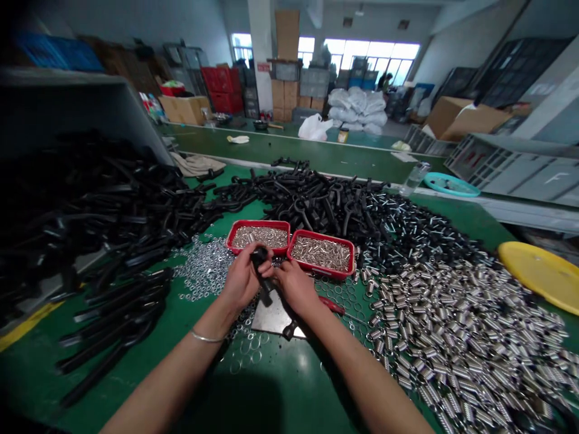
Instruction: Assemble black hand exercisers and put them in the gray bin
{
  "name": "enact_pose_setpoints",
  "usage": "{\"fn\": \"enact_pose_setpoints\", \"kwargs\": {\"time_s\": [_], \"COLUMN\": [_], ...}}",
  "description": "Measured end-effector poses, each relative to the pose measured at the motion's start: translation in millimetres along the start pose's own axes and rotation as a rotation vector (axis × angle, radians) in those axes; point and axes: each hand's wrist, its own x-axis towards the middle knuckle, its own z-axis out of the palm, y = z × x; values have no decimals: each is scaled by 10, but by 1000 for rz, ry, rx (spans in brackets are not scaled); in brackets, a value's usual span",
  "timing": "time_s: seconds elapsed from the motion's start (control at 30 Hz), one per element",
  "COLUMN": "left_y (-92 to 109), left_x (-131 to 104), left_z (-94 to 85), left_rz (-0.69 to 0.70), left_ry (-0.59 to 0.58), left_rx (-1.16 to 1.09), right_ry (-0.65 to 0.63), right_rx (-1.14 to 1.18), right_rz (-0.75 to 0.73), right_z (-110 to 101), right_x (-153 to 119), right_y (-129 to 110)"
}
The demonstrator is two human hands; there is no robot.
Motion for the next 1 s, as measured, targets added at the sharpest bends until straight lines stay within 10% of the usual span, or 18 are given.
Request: {"fn": "enact_pose_setpoints", "kwargs": {"time_s": [0.2,0.4,0.67,0.83,1.0], "left_y": [-144,-345,-386,-404,-375], "left_x": [-36,-82,-182,-197,-225], "left_z": [-67,-144,-105,-91,-26], "left_rz": [-36,145,254,278,213], "left_ry": [10,17,-34,-19,-73], "left_rx": [111,571,880,943,949], "right_ry": [31,333,169,136,384], "right_rx": [-18,939,1555,1422,671], "right_rz": [-2,485,643,574,378], "right_z": [63,-109,-187,-216,-157], "right_x": [55,-276,-405,-473,-534], "right_y": [-9,-135,-250,-247,-262]}}
